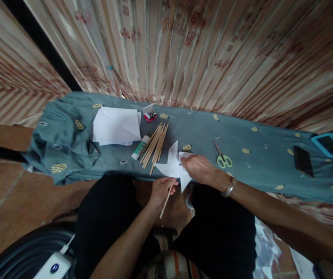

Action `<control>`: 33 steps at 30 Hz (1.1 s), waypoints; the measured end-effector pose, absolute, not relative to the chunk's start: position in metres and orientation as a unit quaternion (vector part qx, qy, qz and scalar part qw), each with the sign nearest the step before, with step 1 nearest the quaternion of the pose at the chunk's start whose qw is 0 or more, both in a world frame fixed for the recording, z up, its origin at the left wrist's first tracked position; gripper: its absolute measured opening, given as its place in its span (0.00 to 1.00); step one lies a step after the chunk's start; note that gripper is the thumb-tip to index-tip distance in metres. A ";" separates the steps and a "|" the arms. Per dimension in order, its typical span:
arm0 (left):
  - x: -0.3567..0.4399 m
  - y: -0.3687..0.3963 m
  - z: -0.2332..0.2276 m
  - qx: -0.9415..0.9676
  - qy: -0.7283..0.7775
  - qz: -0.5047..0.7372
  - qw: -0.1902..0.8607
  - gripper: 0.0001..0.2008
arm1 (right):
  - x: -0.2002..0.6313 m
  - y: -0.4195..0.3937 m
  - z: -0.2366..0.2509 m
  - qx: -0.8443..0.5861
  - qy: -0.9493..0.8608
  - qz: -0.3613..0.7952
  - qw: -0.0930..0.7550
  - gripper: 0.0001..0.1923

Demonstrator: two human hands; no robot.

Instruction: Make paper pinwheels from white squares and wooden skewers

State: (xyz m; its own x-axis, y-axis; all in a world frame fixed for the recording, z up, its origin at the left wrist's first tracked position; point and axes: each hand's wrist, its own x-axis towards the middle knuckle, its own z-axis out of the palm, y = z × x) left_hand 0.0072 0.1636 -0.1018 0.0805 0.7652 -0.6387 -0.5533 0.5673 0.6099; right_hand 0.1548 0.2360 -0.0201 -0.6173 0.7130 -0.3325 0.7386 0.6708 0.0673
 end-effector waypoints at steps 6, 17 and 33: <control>0.008 0.164 -0.103 0.108 0.505 0.454 0.726 0.11 | 0.142 0.232 -0.020 0.331 0.915 -0.005 0.230 0.18; 0.010 0.165 -0.106 0.110 0.509 0.457 0.721 0.10 | 0.109 0.241 -0.008 0.336 0.881 -0.039 0.332 0.16; 0.013 0.164 -0.104 0.107 0.500 0.471 0.719 0.15 | 0.110 0.243 -0.012 0.331 0.880 -0.033 0.339 0.16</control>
